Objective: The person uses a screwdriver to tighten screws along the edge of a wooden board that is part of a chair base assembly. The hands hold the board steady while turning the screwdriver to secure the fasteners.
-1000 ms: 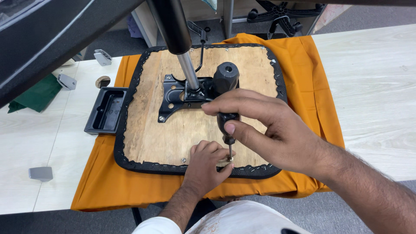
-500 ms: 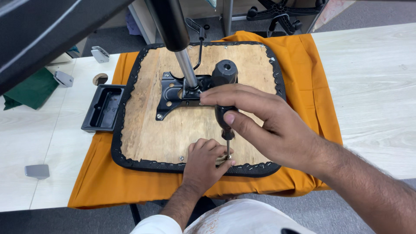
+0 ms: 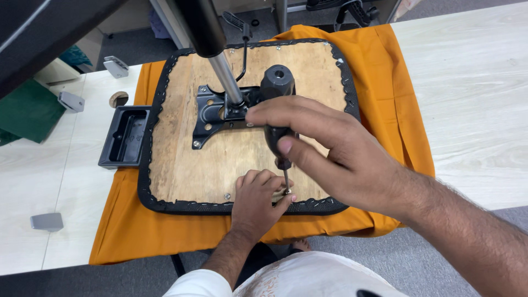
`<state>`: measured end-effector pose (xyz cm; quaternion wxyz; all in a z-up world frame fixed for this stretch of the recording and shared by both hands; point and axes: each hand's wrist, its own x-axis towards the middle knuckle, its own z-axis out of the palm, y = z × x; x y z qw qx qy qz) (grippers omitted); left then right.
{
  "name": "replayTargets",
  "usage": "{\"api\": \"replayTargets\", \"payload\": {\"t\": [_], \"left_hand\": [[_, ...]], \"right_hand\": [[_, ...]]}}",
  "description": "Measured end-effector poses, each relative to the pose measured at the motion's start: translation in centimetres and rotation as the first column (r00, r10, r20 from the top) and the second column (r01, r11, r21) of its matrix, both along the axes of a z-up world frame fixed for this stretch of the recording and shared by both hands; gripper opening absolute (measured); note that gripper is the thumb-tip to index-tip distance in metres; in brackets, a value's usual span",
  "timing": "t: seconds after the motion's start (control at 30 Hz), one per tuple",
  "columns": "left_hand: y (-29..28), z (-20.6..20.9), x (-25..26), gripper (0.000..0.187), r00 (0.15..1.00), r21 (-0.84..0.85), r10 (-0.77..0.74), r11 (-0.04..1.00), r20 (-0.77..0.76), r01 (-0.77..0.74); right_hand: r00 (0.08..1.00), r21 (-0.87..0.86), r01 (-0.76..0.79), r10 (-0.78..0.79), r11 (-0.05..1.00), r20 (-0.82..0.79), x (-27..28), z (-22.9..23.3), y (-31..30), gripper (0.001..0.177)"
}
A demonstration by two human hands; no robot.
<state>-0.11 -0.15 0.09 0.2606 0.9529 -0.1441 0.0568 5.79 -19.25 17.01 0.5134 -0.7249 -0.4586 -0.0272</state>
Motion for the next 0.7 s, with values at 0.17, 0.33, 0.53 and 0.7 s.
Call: {"api": "replayTargets", "payload": {"t": [0.17, 0.33, 0.53, 0.7], "left_hand": [[-0.2, -0.2, 0.0, 0.031, 0.992, 0.025, 0.043, 0.999, -0.117, -0.040], [0.1, 0.0, -0.4, 0.019, 1.000, -0.135, -0.019, 0.991, -0.002, 0.019], [-0.1, 0.2, -0.3, 0.011, 0.997, -0.230, 0.017, 0.973, -0.072, -0.033], [-0.8, 0.3, 0.1, 0.030, 0.957, -0.076, 0.131, 0.985, -0.260, -0.156]], "right_hand": [[0.984, -0.082, 0.026, -0.040, 0.996, -0.174, 0.0, 0.5, -0.2, 0.039], [0.998, -0.109, 0.056, -0.058, 0.992, -0.013, 0.1, 0.4, -0.2, 0.033], [0.998, -0.076, 0.051, -0.048, 0.996, 0.044, 0.2, 0.0, -0.2, 0.034], [0.998, -0.078, 0.051, -0.054, 0.996, -0.030, -0.2, -0.4, 0.2, 0.035]]}}
